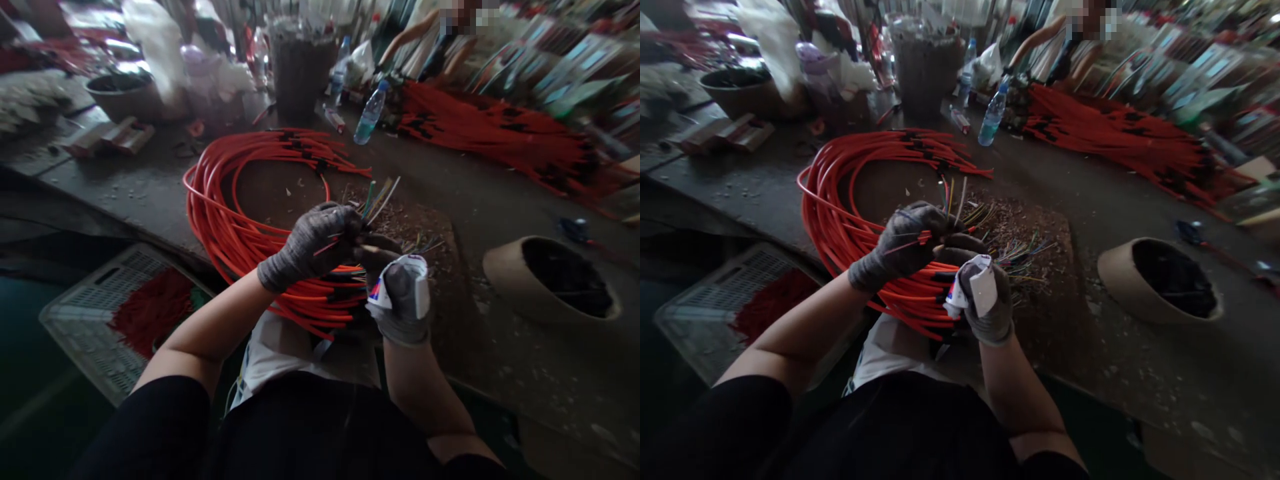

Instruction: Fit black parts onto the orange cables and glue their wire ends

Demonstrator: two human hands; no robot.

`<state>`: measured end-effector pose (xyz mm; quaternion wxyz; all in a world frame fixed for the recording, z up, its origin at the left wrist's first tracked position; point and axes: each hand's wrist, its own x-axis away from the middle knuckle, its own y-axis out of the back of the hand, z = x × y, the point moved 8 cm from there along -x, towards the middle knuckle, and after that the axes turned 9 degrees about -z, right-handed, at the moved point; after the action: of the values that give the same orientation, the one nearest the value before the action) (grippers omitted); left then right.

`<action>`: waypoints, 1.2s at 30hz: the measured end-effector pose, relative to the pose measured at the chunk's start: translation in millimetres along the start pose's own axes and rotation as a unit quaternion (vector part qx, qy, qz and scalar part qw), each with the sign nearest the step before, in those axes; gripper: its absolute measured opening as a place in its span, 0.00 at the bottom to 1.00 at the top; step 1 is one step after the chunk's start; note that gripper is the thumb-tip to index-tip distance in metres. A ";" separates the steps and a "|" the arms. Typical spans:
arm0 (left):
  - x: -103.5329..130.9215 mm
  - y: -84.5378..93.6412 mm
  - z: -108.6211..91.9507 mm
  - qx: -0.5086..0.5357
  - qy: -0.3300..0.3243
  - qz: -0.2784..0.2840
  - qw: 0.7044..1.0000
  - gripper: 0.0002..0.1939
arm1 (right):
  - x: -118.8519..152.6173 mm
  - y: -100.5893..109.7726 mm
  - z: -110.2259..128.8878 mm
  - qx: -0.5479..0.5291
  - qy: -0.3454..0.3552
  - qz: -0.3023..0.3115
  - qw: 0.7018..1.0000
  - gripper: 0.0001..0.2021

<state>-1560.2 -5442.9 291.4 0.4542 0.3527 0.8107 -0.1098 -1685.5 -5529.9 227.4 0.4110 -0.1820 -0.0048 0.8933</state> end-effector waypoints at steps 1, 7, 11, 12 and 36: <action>1.9 8.1 -5.8 0.004 0.010 -0.003 1.000 0.15 | -3.5 -9.7 5.6 -0.047 -0.005 0.024 0.999 0.15; 38.3 55.8 -22.7 0.099 0.145 -0.117 0.977 0.19 | -19.2 -31.3 -8.9 -0.148 -0.078 -0.038 0.985 0.13; 59.1 62.2 -35.7 -0.045 0.105 -0.117 0.987 0.28 | -6.3 -47.1 -3.6 -0.064 0.007 -0.024 0.998 0.09; 62.0 60.0 -37.5 -0.075 0.097 -0.101 0.987 0.34 | -3.6 -51.2 1.5 -0.038 0.038 -0.016 0.998 0.08; -19.9 65.8 17.3 -0.049 0.210 -0.075 0.974 0.15 | -43.0 -62.8 21.7 0.127 0.254 0.044 0.958 0.07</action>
<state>-1497.9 -5413.1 307.3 0.2815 0.2834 0.9164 -0.0274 -1621.0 -5516.9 271.5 0.3788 -0.3496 0.2211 0.8279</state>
